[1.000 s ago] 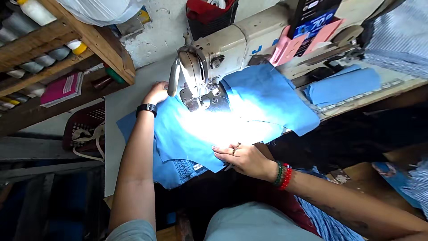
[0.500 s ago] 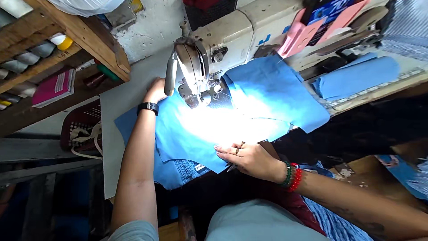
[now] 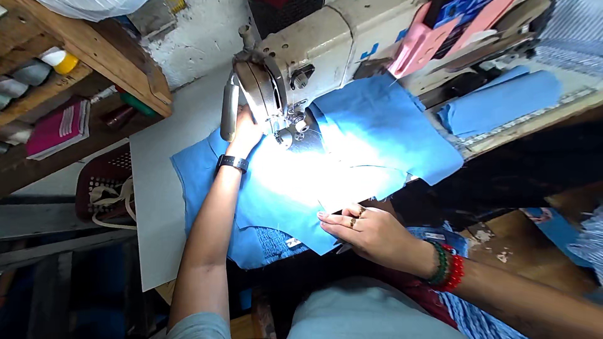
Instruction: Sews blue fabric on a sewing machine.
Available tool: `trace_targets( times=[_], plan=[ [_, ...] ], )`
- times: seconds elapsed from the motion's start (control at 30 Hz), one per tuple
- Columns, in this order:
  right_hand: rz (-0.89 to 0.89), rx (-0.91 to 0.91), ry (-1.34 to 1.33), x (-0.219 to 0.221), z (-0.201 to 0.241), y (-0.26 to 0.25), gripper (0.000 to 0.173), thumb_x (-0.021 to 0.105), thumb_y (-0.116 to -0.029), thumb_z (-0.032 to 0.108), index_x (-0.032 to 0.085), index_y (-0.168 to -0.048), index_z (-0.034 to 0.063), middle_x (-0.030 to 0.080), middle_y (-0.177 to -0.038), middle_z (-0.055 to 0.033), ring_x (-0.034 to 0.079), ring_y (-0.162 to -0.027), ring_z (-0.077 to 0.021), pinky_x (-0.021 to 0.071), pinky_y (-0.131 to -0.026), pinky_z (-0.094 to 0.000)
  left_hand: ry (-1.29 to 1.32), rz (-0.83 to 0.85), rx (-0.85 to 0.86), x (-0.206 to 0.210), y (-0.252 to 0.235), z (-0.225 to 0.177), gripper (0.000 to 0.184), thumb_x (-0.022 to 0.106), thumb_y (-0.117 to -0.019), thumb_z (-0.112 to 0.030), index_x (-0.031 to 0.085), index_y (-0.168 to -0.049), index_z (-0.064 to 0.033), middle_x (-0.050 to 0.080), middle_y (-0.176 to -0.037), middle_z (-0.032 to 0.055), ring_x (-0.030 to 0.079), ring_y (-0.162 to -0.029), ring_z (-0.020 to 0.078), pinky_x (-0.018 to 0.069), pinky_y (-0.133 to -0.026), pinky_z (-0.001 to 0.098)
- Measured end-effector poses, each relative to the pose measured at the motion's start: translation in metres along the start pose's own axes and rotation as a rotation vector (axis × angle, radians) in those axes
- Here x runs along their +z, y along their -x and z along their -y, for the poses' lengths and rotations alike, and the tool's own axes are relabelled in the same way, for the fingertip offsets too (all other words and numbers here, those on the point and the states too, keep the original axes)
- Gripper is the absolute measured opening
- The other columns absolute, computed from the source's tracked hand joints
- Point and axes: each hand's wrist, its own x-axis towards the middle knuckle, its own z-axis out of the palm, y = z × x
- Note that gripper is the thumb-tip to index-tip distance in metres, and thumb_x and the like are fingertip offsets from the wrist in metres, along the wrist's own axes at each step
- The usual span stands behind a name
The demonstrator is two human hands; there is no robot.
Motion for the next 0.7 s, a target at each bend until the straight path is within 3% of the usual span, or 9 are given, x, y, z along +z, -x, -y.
trace_targets(
  times=[0.13, 0.27, 0.33, 0.4, 0.43, 0.47, 0.53, 0.7],
  plan=[
    [0.009, -0.001, -0.006, -0.006, 0.003, 0.005, 0.03, 0.051, -0.0973, 0.007, 0.075, -0.113, 0.0158, 0.076, -0.119, 0.0012, 0.066, -0.081, -0.0207, 0.0476, -0.063, -0.032, 0.012, -0.001, 0.018, -0.004, 0.005, -0.006, 0.041, 0.07, -0.0909, -0.019, 0.065, -0.122, 0.0067, 0.064, -0.124, 0.0271, 0.056, -0.124, 0.0382, 0.0278, -0.107, 0.0629],
    [0.02, 0.003, -0.013, -0.006, 0.002, 0.007, 0.03, 0.051, -0.097, 0.007, 0.075, -0.114, 0.0162, 0.075, -0.121, 0.002, 0.066, -0.083, -0.0205, 0.0477, -0.064, -0.0318, -0.108, -0.144, 0.021, 0.002, 0.008, -0.005, 0.047, 0.069, -0.0906, -0.024, 0.061, -0.128, 0.0037, 0.061, -0.132, 0.0271, 0.049, -0.134, 0.0421, 0.0269, -0.106, 0.0665],
    [0.024, 0.008, -0.02, -0.006, 0.002, 0.007, 0.03, 0.052, -0.0969, 0.006, 0.075, -0.114, 0.0161, 0.075, -0.122, 0.0021, 0.066, -0.083, -0.0207, 0.0479, -0.063, -0.0321, -0.142, -0.228, 0.011, 0.005, 0.015, 0.001, 0.035, 0.066, -0.0908, -0.022, 0.063, -0.119, -0.0004, 0.066, -0.122, 0.0232, 0.055, -0.126, 0.0402, 0.0351, -0.101, 0.063],
    [0.024, 0.012, -0.03, -0.006, 0.003, 0.007, 0.03, 0.051, -0.0975, 0.006, 0.075, -0.114, 0.0157, 0.075, -0.123, 0.002, 0.066, -0.084, -0.0208, 0.0487, -0.064, -0.0321, -0.103, -0.177, 0.077, 0.009, 0.033, 0.009, 0.029, 0.062, -0.0935, -0.022, 0.065, -0.113, -0.0002, 0.064, -0.117, 0.0224, 0.058, -0.119, 0.0403, 0.0401, -0.097, 0.0619],
    [0.027, 0.01, -0.032, -0.006, 0.003, 0.007, 0.03, 0.051, -0.0981, 0.007, 0.075, -0.115, 0.0156, 0.075, -0.123, 0.002, 0.066, -0.085, -0.0207, 0.0487, -0.065, -0.0321, -0.113, -0.111, 0.114, 0.014, 0.043, 0.015, 0.038, 0.06, -0.0935, -0.032, 0.067, -0.116, -0.0016, 0.063, -0.122, 0.0209, 0.055, -0.123, 0.0394, 0.0372, -0.101, 0.0639],
    [0.028, 0.008, -0.032, -0.007, 0.003, 0.007, 0.03, 0.051, -0.0979, 0.007, 0.075, -0.114, 0.0156, 0.075, -0.123, 0.0019, 0.066, -0.085, -0.0207, 0.0486, -0.066, -0.0319, -0.161, -0.023, 0.134, 0.017, 0.055, 0.018, 0.054, 0.059, -0.0952, -0.047, 0.065, -0.126, -0.003, 0.059, -0.135, 0.0198, 0.048, -0.133, 0.0402, 0.0301, -0.107, 0.0701],
    [0.03, 0.007, -0.038, -0.007, 0.004, 0.006, 0.029, 0.051, -0.0978, 0.007, 0.075, -0.113, 0.0152, 0.075, -0.122, 0.0016, 0.065, -0.084, -0.0206, 0.0478, -0.064, -0.0321, -0.252, 0.059, 0.161, 0.025, 0.071, 0.021, 0.076, 0.055, -0.0934, -0.066, 0.058, -0.141, -0.0072, 0.049, -0.15, 0.0169, 0.035, -0.147, 0.0414, 0.0152, -0.11, 0.0811],
    [0.029, 0.017, -0.052, -0.008, 0.009, 0.006, 0.028, 0.051, -0.0998, 0.007, 0.075, -0.113, 0.0159, 0.075, -0.123, 0.0019, 0.065, -0.083, -0.0197, 0.0473, -0.063, -0.0315, -0.28, 0.082, 0.177, 0.028, 0.07, 0.023, 0.079, 0.055, -0.0901, -0.071, 0.058, -0.144, -0.0128, 0.049, -0.149, 0.0173, 0.033, -0.147, 0.0432, 0.0112, -0.107, 0.0839]
  ],
)
